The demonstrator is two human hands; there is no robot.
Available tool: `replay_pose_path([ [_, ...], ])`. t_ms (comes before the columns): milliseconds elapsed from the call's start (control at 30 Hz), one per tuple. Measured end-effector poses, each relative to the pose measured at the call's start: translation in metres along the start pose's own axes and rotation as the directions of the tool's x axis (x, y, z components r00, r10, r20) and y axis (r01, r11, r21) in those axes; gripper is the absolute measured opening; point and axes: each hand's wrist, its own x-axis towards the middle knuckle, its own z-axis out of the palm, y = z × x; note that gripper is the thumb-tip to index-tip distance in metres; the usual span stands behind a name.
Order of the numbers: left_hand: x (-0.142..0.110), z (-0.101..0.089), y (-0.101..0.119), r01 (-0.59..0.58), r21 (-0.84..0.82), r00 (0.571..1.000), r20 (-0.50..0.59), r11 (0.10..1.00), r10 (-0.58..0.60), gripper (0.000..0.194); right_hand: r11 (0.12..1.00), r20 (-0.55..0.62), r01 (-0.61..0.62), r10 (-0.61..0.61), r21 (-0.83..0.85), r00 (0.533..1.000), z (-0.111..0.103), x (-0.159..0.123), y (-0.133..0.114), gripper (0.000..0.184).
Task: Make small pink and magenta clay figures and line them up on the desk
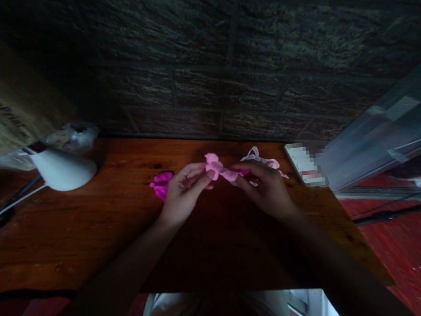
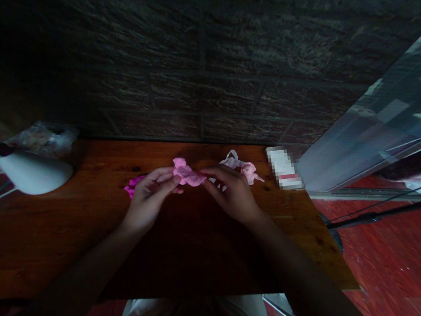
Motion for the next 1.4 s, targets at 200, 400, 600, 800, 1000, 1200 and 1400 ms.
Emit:
replay_pose_path([
  [200, 0.003, 0.001, -0.004, 0.023, -0.055, 0.998, -0.061, 0.998, -0.026, 0.03, 0.981, 0.04, -0.191, 0.19, 0.028, 0.981, -0.006, 0.001, 0.014, 0.049],
  [400, 0.006, 0.002, -0.015, -0.157, 0.102, 0.972, -0.161, 0.982, 0.172, 0.031, 0.962, -0.055, -0.262, 0.266, 0.078, 0.962, -0.021, 0.005, 0.009, 0.034],
  [600, 0.0, 0.006, -0.02, -0.266, 0.295, 0.948, -0.094, 0.918, 0.304, 0.027, 0.95, -0.085, -0.226, 0.249, 0.217, 0.965, -0.012, 0.011, -0.012, 0.029],
  [800, -0.004, 0.007, -0.02, -0.385, 0.48, 0.898, -0.002, 0.788, 0.44, 0.024, 0.958, 0.064, -0.205, 0.196, 0.203, 0.979, -0.003, 0.026, -0.017, 0.041],
  [1000, -0.008, 0.007, -0.023, -0.4, 0.481, 0.9, 0.045, 0.78, 0.433, 0.028, 0.956, 0.109, -0.169, 0.147, 0.242, 0.983, -0.006, 0.033, -0.013, 0.033],
  [1200, -0.009, 0.004, -0.014, -0.114, 0.253, 0.993, 0.016, 0.961, 0.113, 0.032, 0.891, 0.119, -0.262, 0.235, 0.371, 0.965, -0.023, 0.039, -0.004, 0.03],
  [1400, -0.008, 0.006, -0.006, 0.296, 0.01, 0.939, 0.179, 0.955, -0.293, 0.042, 0.834, 0.104, -0.32, 0.307, 0.45, 0.946, -0.024, 0.034, 0.003, 0.031],
])
